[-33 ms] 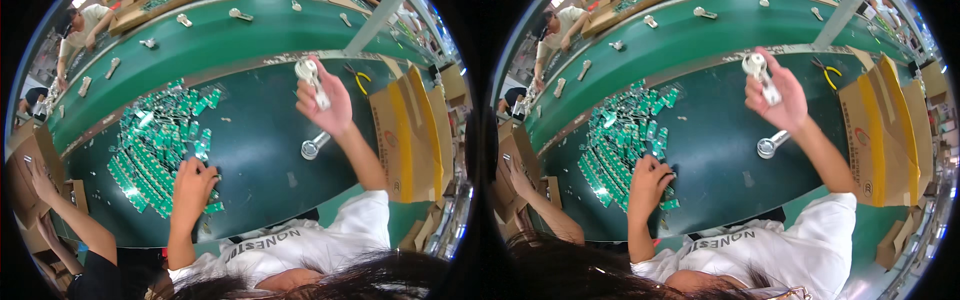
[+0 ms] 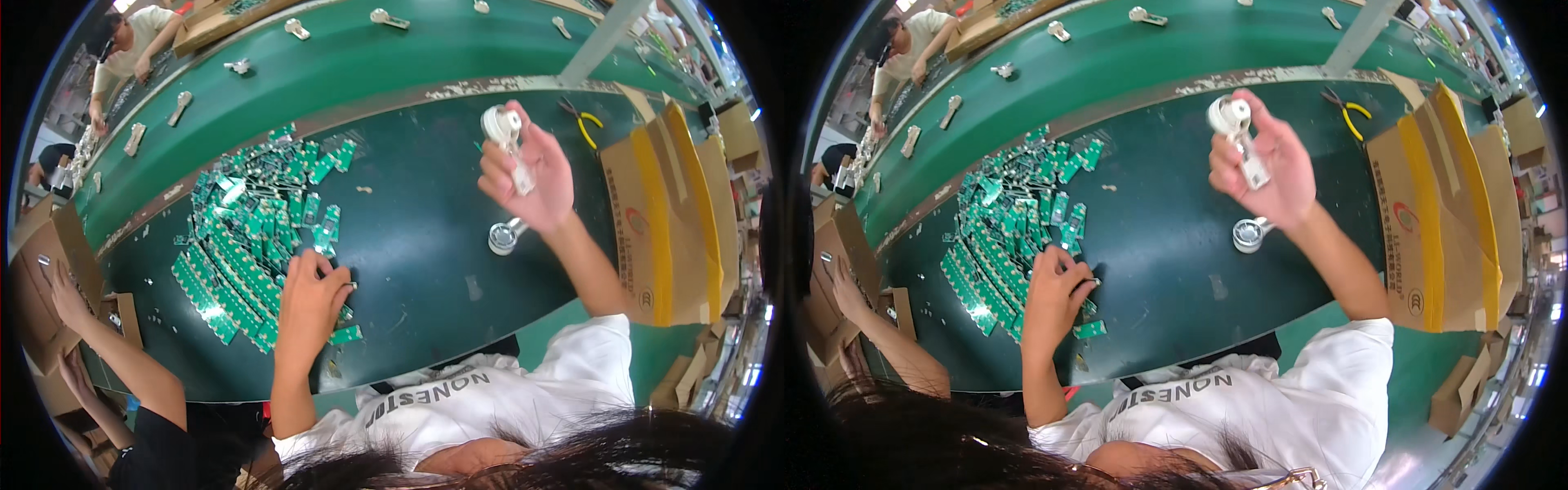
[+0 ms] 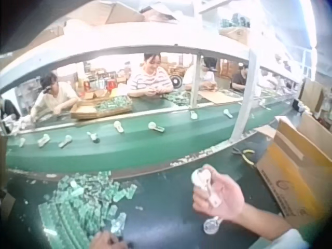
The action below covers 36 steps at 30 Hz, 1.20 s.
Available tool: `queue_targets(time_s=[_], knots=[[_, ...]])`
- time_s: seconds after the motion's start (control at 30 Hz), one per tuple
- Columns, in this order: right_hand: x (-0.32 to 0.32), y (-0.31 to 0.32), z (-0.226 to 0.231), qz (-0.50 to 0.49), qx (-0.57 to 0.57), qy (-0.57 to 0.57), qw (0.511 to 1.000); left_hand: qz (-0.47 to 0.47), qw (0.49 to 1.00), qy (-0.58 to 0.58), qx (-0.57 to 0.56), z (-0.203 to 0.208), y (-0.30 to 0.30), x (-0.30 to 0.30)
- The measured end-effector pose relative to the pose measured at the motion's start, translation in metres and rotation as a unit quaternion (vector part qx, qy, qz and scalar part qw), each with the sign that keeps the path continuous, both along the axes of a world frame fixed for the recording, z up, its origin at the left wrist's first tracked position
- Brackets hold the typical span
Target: Manually assemble small electronic components and PCB boards into plastic housing parts on a production floor.
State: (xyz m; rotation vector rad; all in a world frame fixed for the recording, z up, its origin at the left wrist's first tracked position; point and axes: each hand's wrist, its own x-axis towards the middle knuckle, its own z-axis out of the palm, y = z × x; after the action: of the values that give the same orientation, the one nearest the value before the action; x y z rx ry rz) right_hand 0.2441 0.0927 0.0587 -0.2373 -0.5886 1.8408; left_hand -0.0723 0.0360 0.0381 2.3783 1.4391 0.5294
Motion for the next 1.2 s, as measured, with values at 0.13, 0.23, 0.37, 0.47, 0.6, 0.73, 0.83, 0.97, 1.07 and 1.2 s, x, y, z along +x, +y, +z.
queue_targets(time_s=[0.13, 0.23, 0.37, 0.47, 0.6, 0.73, 0.83, 0.97, 1.07, 1.2], knots=[[-0.036, -0.045, -0.015, -0.05, -0.014, -0.089, 0.995, -0.014, 0.992, -0.118, 0.048, -0.004, 0.009, 0.01], [-0.059, -0.06, -0.03, -0.019, 0.015, -0.125, 0.992, 0.064, 0.905, -0.394, -0.145, -0.015, -0.013, 0.032], [-0.078, -0.071, -0.053, -0.021, 0.065, -0.176, 0.982, -0.088, 0.939, -0.333, 0.013, -0.021, -0.036, 0.059], [-0.083, -0.078, -0.068, -0.05, 0.157, -0.306, 0.938, -0.036, 0.951, -0.298, 0.069, -0.015, -0.037, 0.067], [-0.085, -0.082, -0.068, -0.06, 0.222, -0.35, 0.908, -0.064, 0.953, -0.267, 0.129, -0.025, -0.035, 0.069], [-0.092, -0.089, -0.069, -0.041, 0.245, -0.344, 0.906, -0.062, 0.96, -0.195, 0.193, -0.034, -0.034, 0.068], [-0.093, -0.088, -0.072, -0.044, 0.292, -0.332, 0.896, -0.06, 0.963, -0.192, 0.182, -0.027, -0.032, 0.069], [-0.095, -0.083, -0.074, -0.059, 0.276, -0.327, 0.902, -0.056, 0.958, -0.211, 0.188, -0.029, -0.029, 0.067], [-0.09, -0.083, -0.069, -0.154, 0.323, -0.438, 0.824, -0.02, 0.952, -0.282, 0.115, -0.028, -0.031, 0.063], [-0.096, -0.079, -0.048, -0.189, 0.336, -0.482, 0.787, -0.011, 0.954, -0.294, 0.049, -0.029, -0.028, 0.052]])
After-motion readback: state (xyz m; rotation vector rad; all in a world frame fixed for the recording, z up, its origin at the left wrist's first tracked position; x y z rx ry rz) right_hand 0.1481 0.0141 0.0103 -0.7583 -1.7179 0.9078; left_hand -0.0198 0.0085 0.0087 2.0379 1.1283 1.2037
